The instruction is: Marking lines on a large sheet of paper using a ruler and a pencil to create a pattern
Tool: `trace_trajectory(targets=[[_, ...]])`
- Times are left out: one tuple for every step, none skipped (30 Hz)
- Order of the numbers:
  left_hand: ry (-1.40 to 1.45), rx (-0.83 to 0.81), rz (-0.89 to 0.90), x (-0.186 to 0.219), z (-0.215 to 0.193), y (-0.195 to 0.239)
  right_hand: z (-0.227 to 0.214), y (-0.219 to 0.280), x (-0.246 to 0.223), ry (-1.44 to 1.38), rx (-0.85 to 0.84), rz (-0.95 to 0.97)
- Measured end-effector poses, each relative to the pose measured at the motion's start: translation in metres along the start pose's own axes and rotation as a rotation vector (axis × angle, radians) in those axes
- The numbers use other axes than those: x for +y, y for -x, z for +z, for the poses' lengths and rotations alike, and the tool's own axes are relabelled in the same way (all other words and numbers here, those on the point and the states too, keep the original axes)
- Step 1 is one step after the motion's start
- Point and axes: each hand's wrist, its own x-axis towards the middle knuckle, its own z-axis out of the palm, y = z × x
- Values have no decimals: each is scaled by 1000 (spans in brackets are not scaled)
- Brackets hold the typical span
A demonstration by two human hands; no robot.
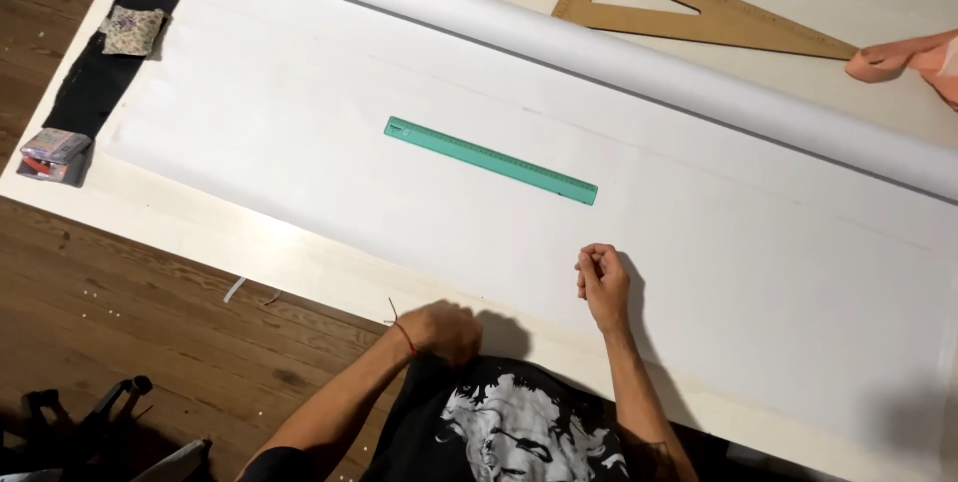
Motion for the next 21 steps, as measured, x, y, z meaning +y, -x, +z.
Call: trace_trajectory(targets=[[0,4,-4,25,-59,37,6,-3,-1,-1,-3,-4],[137,117,80,53,-118,82,7,-2,-1,14,-82,91],[275,230,162,81,-170,139,9,-2,-1,29,-161,187],[272,225,175,81,-191,160,7,11,-56,33,-148,190],[564,534,363,81,-213,180,8,32,-110,157,-481,244],[859,850,545,78,-236,201,10,57,-164,282,-823,290],[859,851,554,72,-246,195,4,67,-191,289,-816,290],[987,1120,567,65,-253,192,1,76,-218,417,-1083,34],[1107,1395,575,58,-258,190,-1,85,-244,537,-1336,-238],[1104,1420,564,69,-260,202,-24,91,-266,544,-1357,-251],[916,1235,670,79,-262,215,-46,97,-289,422,-1230,-486],[733,1047,749,88,-263,231,-65,100,-313,285,-1101,-707],[737,1072,727,91,-262,239,-78,96,-296,279,-1131,-715],[830,897,1020,96,-257,247,-92,93,-276,-453,-846,-747],[907,703,1307,101,-252,254,-106,90,-256,-1143,-475,-684],[895,731,1289,99,-246,252,-107,84,-258,-1159,-504,-681],[1027,732,1542,97,-241,250,-109,78,-261,-996,-599,-594],[1158,710,1805,96,-240,249,-112,75,-267,-826,-677,-509],[1146,729,1795,87,-240,245,-99,68,-251,-835,-695,-511],[1270,775,1834,81,-237,233,-94,67,-233,-841,-732,-450],[1395,822,1868,75,-235,220,-89,64,-214,-847,-768,-388]])
